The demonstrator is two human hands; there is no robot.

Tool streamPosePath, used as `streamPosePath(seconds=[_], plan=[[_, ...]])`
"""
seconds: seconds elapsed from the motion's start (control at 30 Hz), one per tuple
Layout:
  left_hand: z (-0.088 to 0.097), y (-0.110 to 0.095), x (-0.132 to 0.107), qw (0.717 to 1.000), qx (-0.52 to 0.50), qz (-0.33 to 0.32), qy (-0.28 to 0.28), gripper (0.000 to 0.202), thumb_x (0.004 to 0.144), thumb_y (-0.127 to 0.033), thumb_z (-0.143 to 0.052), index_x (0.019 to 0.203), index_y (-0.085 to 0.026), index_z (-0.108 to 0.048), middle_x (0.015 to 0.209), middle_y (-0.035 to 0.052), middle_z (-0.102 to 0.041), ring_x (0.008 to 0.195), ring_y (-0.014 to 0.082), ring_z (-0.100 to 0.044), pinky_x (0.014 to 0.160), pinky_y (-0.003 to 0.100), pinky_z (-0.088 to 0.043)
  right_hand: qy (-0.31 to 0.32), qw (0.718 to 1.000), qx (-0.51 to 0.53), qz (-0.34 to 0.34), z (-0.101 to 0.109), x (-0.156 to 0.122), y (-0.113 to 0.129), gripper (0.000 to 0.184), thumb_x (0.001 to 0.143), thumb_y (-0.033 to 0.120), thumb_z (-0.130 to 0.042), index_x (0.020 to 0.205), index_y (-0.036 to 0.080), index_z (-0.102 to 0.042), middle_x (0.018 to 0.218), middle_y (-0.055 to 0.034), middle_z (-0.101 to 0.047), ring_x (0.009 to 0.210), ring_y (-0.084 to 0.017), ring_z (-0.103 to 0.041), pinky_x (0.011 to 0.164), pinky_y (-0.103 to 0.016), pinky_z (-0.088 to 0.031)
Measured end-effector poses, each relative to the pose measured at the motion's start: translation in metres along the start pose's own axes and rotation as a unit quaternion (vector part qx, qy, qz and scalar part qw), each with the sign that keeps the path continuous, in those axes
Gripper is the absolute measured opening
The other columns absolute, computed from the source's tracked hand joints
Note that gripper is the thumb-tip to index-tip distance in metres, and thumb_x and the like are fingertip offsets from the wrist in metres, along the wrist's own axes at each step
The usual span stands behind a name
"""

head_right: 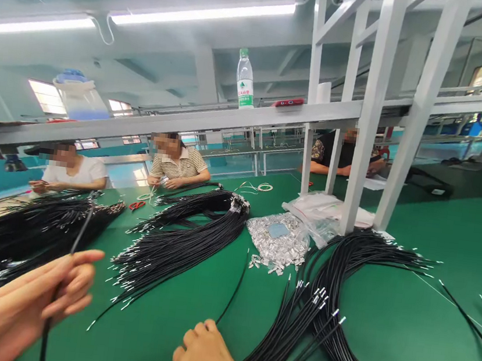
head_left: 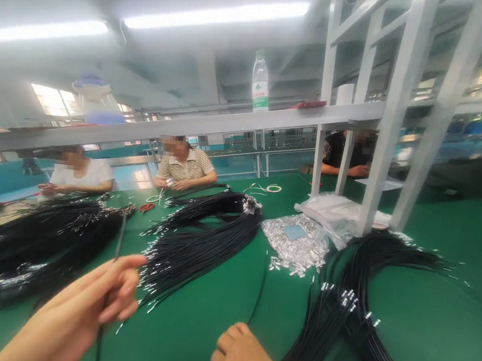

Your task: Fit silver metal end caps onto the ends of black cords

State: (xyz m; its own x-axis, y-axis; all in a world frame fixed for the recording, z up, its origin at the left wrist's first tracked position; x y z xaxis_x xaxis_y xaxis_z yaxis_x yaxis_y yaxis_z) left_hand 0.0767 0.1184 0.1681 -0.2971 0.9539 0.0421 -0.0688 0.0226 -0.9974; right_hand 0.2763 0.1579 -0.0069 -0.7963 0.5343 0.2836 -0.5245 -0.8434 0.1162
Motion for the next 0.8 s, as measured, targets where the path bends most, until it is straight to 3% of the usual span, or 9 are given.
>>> streamPosePath(seconds=[0.03,0.1,0.17,0.27,0.37,0.43,0.5,0.63,0.8], plan=[[-0.014,-0.008,0.006,1.0,-0.002,-0.025,0.01,0.052,0.06,-0.052,-0.079,0.098,-0.02,-0.065,0.057,-0.0054,-0.049,0.048,0.0099,-0.038,0.048,0.026,-0.045,0.022,1.0,0.014,-0.009,0.0,0.001,-0.001,0.032,0.08,0.049,-0.068,0.077,0.017,-0.065,0.077,-0.0045,-0.065,0.075,-0.021,-0.062,0.073,-0.033,-0.051],[-0.041,-0.013,0.022,0.997,-0.022,-0.075,0.024,0.051,0.064,-0.052,-0.076,0.099,-0.018,-0.062,0.057,-0.0071,-0.048,0.045,0.006,-0.028,0.042,0.02,-0.034,0.001,0.995,0.066,-0.075,0.009,-0.002,-0.011,0.015,0.084,0.034,-0.065,0.08,0.019,-0.066,0.082,-0.0023,-0.066,0.076,-0.018,-0.062,0.069,-0.026,-0.047],[-0.066,0.003,0.039,0.994,-0.02,-0.105,0.032,0.048,0.07,-0.053,-0.068,0.101,-0.018,-0.058,0.052,-0.0099,-0.04,0.042,0.0059,-0.025,0.039,0.017,-0.022,-0.049,0.968,0.11,-0.22,0.027,-0.01,-0.036,0.009,0.086,0.018,-0.058,0.083,0.02,-0.066,0.087,-0.0002,-0.067,0.082,-0.015,-0.061,0.073,-0.022,-0.044],[-0.099,0.057,0.053,0.994,0.019,-0.101,0.035,0.043,0.074,-0.056,-0.058,0.092,-0.018,-0.055,0.052,-0.0092,-0.04,0.044,0.0077,-0.03,0.042,0.018,-0.023,-0.07,0.932,0.09,-0.343,0.052,-0.019,-0.091,0.024,0.092,0.01,-0.043,0.091,0.017,-0.066,0.091,-0.0039,-0.068,0.086,-0.016,-0.062,0.076,-0.024,-0.042],[-0.122,0.118,0.048,0.995,0.065,-0.068,0.035,0.043,0.076,-0.062,-0.049,0.083,-0.019,-0.051,0.055,-0.0068,-0.043,0.047,0.0099,-0.034,0.045,0.021,-0.026,-0.056,0.896,0.067,-0.435,0.056,-0.021,-0.142,0.026,0.092,0.008,-0.04,0.09,0.014,-0.065,0.08,-0.0056,-0.067,0.077,-0.017,-0.063,0.068,-0.026,-0.041],[-0.13,0.147,0.04,0.995,0.085,-0.045,0.033,0.044,0.079,-0.064,-0.042,0.082,-0.02,-0.049,0.053,-0.0078,-0.038,0.047,0.0109,-0.033,0.046,0.022,-0.025,-0.043,0.883,0.053,-0.464,0.049,-0.018,-0.162,0.024,0.093,0.009,-0.042,0.087,0.014,-0.064,0.078,-0.0042,-0.066,0.074,-0.016,-0.061,0.069,-0.027,-0.042],[-0.131,0.163,0.034,0.995,0.088,-0.028,0.03,0.045,0.081,-0.064,-0.038,0.082,-0.02,-0.047,0.053,-0.0088,-0.034,0.048,0.0112,-0.03,0.047,0.023,-0.024,-0.031,0.877,0.038,-0.478,0.039,-0.013,-0.171,0.019,0.094,0.013,-0.047,0.084,0.013,-0.063,0.08,-0.0035,-0.065,0.076,-0.016,-0.06,0.073,-0.029,-0.044],[-0.125,0.165,0.033,0.997,0.07,-0.003,0.033,0.046,0.081,-0.066,-0.037,0.086,-0.021,-0.046,0.054,-0.0089,-0.033,0.048,0.011,-0.028,0.047,0.023,-0.022,-0.014,0.871,0.019,-0.491,0.024,-0.006,-0.173,0.011,0.09,0.018,-0.056,0.083,0.012,-0.062,0.087,-0.0054,-0.063,0.082,-0.017,-0.059,0.077,-0.033,-0.045],[-0.124,0.159,0.034,0.997,0.065,0.011,0.048,0.047,0.081,-0.067,-0.036,0.084,-0.021,-0.046,0.054,-0.0085,-0.032,0.048,0.011,-0.027,0.047,0.023,-0.021,-0.034,0.878,0.048,-0.475,0.02,-0.01,-0.175,0.013,0.085,0.007,-0.051,0.08,0.012,-0.061,0.089,-0.0109,-0.062,0.083,-0.021,-0.059,0.072,-0.032,-0.041]])
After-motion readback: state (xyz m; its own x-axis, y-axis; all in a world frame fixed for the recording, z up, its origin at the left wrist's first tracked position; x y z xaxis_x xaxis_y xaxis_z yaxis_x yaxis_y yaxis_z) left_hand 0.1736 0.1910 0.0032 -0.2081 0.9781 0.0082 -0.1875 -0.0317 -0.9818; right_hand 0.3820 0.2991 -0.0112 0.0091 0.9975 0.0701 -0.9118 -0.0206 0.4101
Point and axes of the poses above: each hand's wrist, its own x-axis towards the middle knuckle, its own z-axis out of the back of the hand, y = z × x, the point moved 1 cm from there along x, towards the middle knuckle
